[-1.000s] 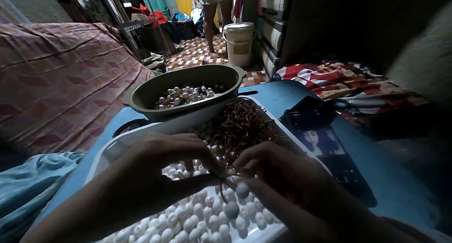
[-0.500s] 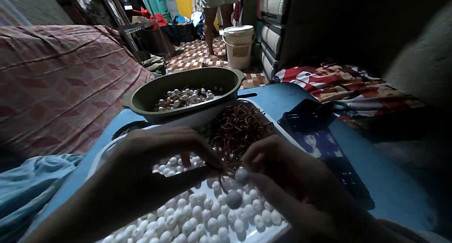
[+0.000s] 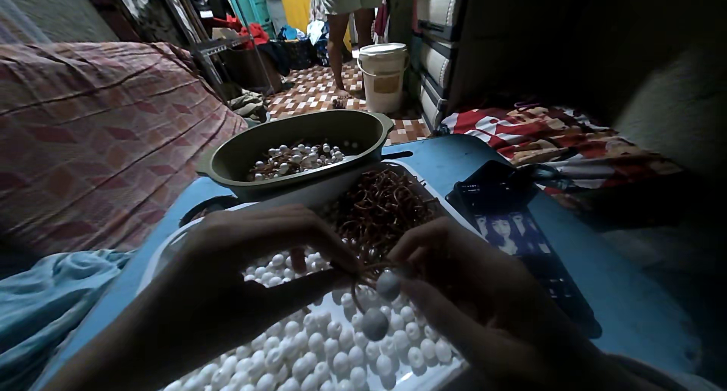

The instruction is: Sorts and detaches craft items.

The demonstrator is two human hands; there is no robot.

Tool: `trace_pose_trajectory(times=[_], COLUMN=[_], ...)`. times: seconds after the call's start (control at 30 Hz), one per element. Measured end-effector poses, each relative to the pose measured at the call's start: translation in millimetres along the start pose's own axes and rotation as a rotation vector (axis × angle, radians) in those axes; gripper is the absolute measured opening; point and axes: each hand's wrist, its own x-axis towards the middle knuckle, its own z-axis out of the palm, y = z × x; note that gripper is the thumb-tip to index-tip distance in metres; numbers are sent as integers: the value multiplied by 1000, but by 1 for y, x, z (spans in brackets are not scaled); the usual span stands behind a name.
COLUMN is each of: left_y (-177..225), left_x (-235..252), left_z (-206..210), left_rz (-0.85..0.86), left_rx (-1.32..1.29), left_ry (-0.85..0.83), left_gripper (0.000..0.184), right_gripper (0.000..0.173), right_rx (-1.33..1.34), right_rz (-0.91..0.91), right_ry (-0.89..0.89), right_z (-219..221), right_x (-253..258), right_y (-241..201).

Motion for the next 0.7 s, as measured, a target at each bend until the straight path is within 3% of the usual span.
trace_pose_trajectory(times=[0.7], left_y=[-4], left_x=[0], left_z=[2], left_rz=[47], left_rx=[41], left_ry=[-62], left_gripper=[13], right_gripper=[17], right_rx=[25], right_rz=[-25], right_ry=[-23], right_z=[0], right_x=[0], right_y=[2])
